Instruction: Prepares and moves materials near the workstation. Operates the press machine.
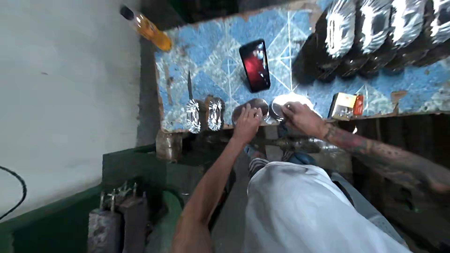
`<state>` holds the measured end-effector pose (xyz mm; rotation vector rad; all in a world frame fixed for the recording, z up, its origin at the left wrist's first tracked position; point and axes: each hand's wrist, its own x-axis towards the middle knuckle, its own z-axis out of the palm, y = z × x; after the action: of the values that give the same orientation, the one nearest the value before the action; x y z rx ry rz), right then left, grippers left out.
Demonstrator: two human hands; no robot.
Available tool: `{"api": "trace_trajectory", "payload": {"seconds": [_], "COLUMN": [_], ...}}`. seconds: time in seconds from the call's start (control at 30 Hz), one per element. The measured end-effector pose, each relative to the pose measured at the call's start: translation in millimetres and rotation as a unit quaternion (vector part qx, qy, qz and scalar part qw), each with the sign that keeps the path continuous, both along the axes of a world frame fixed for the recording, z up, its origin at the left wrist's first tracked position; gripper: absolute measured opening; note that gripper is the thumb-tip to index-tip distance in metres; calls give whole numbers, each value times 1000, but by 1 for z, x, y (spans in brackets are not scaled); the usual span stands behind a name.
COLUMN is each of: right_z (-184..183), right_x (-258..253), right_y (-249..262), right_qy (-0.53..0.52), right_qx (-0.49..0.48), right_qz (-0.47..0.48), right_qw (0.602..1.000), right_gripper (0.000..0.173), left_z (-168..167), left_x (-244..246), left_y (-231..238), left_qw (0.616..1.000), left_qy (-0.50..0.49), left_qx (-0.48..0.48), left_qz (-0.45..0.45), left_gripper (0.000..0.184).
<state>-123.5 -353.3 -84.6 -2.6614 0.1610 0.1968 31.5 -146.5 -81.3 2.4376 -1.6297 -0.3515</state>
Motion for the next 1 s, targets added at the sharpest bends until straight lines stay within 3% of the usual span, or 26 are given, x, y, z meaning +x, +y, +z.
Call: {"api": "trace_trajectory", "payload": {"seconds": [0.07,0.1,0.17,0.23,0.3,0.33,0.4,0.43,0.47,0.5,0.53,0.6,0.63,0.67,0.7,0.8,0.87,0.93,1.0], "right_z": [17,35,71,88,89,92,100,98,88,73,53,27,25,30,37,56,62,66,74], "right_x": [-8,-13,-22,-27,-29,-31,-38,-42,-48,-55,-64,-87,-98,-109,-120,-143,-145,-138,-123], "right_y": [14,25,52,76,87,86,80,79,78,73,64,46,41,41,44,53,55,54,57], "right_qy": [-87,-140,-199,-183,-109,-60,5,16,21,26,42,106,137,169,203,322,369,385,400], "right_qx": [32,86,229,369,492,565,703,730,722,673,595,384,291,236,206,201,230,230,196], "right_qz": [-72,-126,-246,-294,-298,-303,-274,-255,-249,-260,-266,-186,-111,-50,-7,61,101,145,184], "right_qw": [993,978,921,863,811,765,656,634,646,692,757,898,940,955,957,923,895,882,876], "right_gripper": [45,38,34,32,25,23,22,21,20,19,18,20,21,20,19,24,29,37,41], "left_z": [31,49,66,59,59,66,75,65,43,16,-12,-56,-68,-78,-82,-83,-61,-33,2], "left_x": [-22,-38,-68,-93,-112,-119,-130,-136,-141,-143,-141,-141,-144,-147,-151,-154,-150,-141,-130], "left_y": [13,20,31,33,27,28,36,37,37,35,30,15,3,-13,-33,-84,-85,-63,-24], "left_qw": [989,964,848,694,566,507,410,372,370,412,495,724,817,882,915,891,883,905,925], "left_qy": [52,130,358,541,643,682,748,773,788,787,762,621,528,441,383,415,433,395,331], "left_qx": [-104,-163,-245,-298,-317,-323,-339,-348,-334,-301,-255,-135,-75,-22,43,137,148,107,-12], "left_qz": [90,166,304,371,407,416,397,378,360,347,329,269,217,163,119,120,109,114,186], "left_gripper": [31,27,26,27,30,31,27,26,29,31,35,30,31,34,34,49,44,44,45]}}
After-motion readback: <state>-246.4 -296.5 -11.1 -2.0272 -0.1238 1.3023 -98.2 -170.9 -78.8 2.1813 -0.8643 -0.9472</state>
